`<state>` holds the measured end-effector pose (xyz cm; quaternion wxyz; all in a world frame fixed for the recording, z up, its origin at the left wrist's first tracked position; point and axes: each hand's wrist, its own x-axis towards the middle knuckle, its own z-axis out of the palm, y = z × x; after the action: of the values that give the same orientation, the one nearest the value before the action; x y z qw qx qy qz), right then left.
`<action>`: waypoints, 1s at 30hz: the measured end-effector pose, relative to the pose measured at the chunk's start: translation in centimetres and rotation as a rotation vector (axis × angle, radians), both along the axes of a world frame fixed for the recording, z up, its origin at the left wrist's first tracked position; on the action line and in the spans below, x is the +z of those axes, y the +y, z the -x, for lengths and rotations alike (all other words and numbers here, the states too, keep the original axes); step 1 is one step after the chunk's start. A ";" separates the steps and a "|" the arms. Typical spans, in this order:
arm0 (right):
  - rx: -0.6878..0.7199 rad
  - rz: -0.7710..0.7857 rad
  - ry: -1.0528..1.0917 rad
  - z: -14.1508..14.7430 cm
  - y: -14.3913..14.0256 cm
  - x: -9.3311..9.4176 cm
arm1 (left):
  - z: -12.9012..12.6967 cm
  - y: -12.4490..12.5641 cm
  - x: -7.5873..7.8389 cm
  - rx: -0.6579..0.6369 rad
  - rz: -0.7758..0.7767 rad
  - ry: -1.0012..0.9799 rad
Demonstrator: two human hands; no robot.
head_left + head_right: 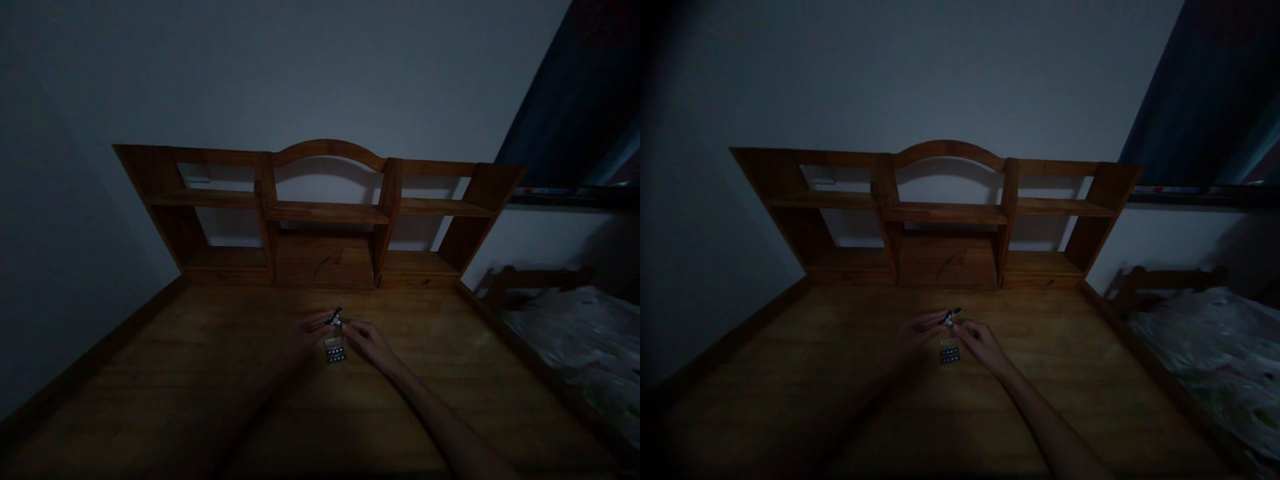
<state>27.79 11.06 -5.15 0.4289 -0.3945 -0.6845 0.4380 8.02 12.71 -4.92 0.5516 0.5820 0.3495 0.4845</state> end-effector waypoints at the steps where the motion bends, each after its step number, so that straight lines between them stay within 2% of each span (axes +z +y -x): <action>1: 0.003 -0.003 0.000 0.0 -0.1 0.1 | 0.0 -0.1 0.0 -0.005 0.000 -0.001; 14: -0.096 -0.010 -0.076 -0.2 -0.2 0.5 | -0.3 -0.6 0.0 -0.007 0.045 0.009; 21: -0.093 -0.032 -0.073 -0.1 -0.1 0.4 | -0.3 -0.8 -0.1 0.014 0.034 0.006; 27: -0.065 0.023 -0.052 -0.1 0.2 -0.2 | -0.1 -1.4 1.2 0.048 -0.034 0.128; 30: -0.056 0.007 -0.053 0.1 0.3 -0.3 | -0.1 -1.5 1.3 0.105 -0.090 0.209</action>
<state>27.70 11.33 -5.41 0.4211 -0.4265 -0.6829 0.4178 8.09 11.25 -3.67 0.4593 0.6343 0.4133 0.4646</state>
